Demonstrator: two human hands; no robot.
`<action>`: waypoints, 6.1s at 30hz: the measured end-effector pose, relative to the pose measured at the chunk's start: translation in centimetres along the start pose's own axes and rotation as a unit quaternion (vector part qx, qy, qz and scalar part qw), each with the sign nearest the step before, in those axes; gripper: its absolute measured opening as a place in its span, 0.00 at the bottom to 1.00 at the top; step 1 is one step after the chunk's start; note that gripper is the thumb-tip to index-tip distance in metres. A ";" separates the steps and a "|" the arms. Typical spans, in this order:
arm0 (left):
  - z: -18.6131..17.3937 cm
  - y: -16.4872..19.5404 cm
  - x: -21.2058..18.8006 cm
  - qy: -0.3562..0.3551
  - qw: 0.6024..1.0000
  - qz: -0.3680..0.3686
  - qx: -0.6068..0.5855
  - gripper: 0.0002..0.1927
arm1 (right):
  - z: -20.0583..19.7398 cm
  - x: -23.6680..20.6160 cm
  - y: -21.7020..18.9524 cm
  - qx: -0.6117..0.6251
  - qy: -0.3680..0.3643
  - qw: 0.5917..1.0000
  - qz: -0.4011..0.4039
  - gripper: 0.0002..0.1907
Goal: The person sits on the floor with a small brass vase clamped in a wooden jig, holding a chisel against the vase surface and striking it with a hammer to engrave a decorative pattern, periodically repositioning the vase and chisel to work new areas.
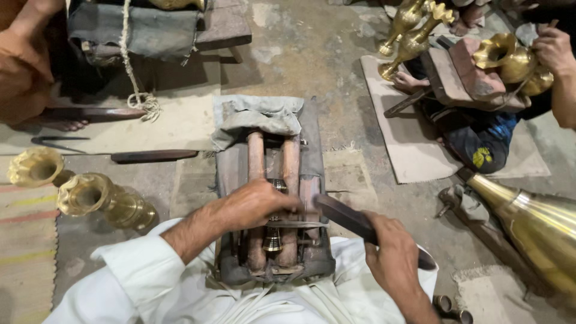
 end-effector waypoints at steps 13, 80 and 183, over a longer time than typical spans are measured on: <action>3.4 -3.7 -9.8 0.292 0.808 -0.275 -0.431 0.16 | 9.3 -3.4 0.2 0.581 -0.020 0.734 0.350 0.21; 6.9 1.4 -4.9 0.541 0.814 -0.207 -0.030 0.19 | -7.5 16.3 -7.7 -0.197 0.005 0.896 -0.398 0.11; -2.1 -0.1 2.1 0.044 0.997 -0.068 -0.008 0.26 | 8.4 -2.9 2.5 0.583 -0.147 0.688 0.406 0.29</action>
Point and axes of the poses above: each hand's wrist, its own x-axis towards the middle knuckle, its own z-axis out of the palm, y = z × x, the point moved 4 cm from there along x, towards the middle knuckle, and after that the axes turned 8 degrees about -z, right-handed, at the moved point
